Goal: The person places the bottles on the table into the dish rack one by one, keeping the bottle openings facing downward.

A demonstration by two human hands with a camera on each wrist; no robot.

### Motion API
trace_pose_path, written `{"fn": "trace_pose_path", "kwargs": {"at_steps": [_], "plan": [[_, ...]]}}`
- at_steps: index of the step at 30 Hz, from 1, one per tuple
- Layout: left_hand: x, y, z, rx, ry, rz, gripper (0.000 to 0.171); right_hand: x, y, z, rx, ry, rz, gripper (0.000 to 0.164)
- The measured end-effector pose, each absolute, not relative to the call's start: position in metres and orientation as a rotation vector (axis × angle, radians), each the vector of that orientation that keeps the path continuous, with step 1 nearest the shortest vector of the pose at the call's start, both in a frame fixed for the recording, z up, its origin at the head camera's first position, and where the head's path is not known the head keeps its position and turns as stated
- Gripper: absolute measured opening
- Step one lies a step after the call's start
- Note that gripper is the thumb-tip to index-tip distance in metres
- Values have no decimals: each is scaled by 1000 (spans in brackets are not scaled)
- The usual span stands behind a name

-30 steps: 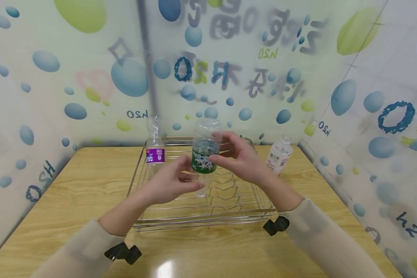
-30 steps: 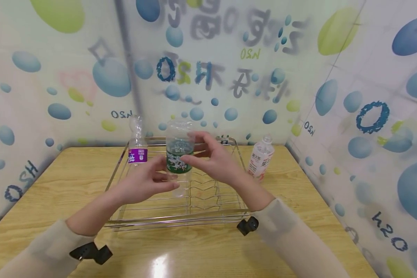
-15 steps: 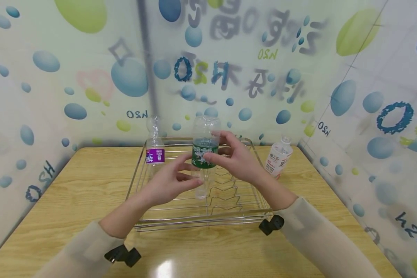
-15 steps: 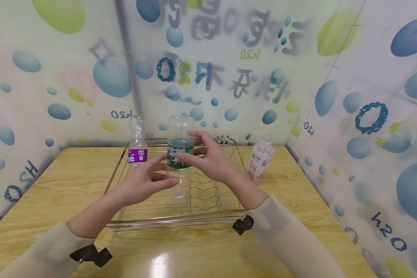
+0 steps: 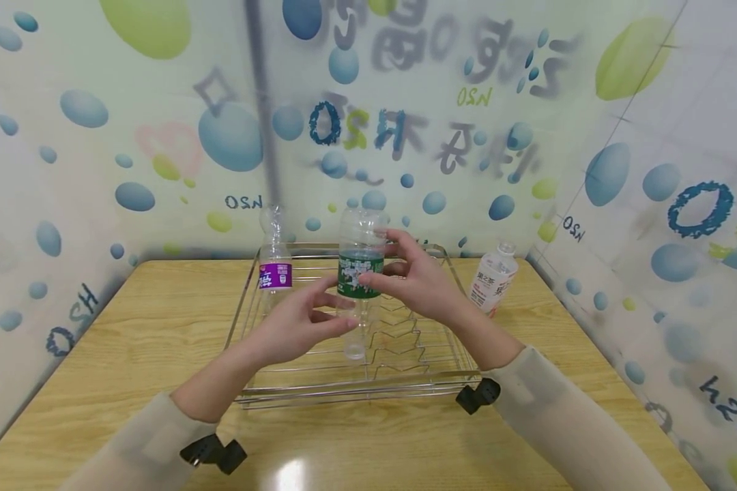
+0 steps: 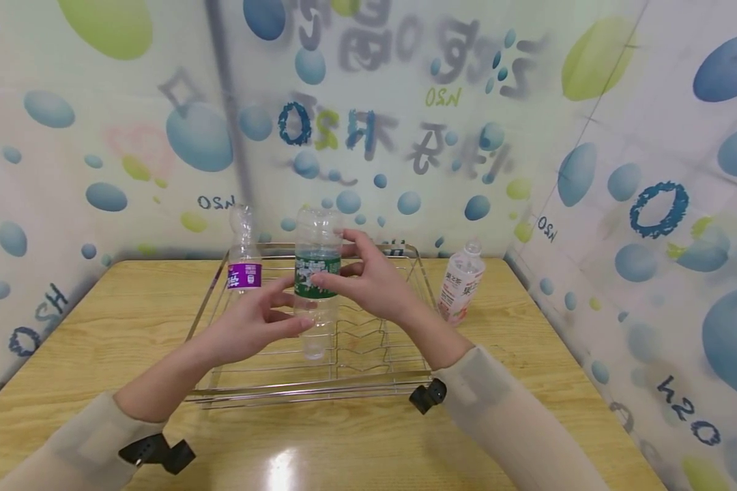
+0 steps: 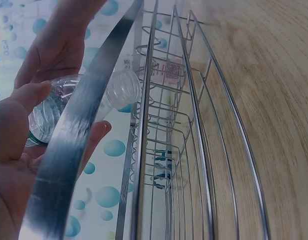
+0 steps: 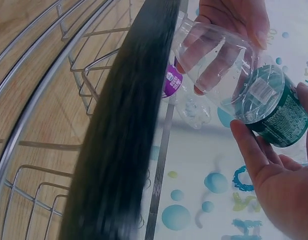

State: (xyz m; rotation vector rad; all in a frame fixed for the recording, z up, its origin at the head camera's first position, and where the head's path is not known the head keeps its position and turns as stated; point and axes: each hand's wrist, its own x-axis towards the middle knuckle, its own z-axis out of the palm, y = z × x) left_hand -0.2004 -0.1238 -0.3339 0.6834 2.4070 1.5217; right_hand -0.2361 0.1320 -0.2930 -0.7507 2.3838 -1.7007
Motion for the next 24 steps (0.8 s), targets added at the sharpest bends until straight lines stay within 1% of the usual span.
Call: {"fn": "trace_pose_path", "kwargs": {"at_steps": [7, 17, 21, 24], "plan": [[-200, -126, -335, 686, 2405, 1520, 76, -235, 129, -294, -761, 2360, -1700, 79], [-195, -132, -336, 635, 2383, 1545, 86, -239, 125, -290, -757, 2345, -1700, 78], [-190, -145, -336, 665, 2393, 1546, 81, -241, 120, -282, -762, 2377, -1690, 78], [-183, -160, -335, 679, 2412, 1557, 74, -243, 118, -275, -766, 2401, -1676, 80]]}}
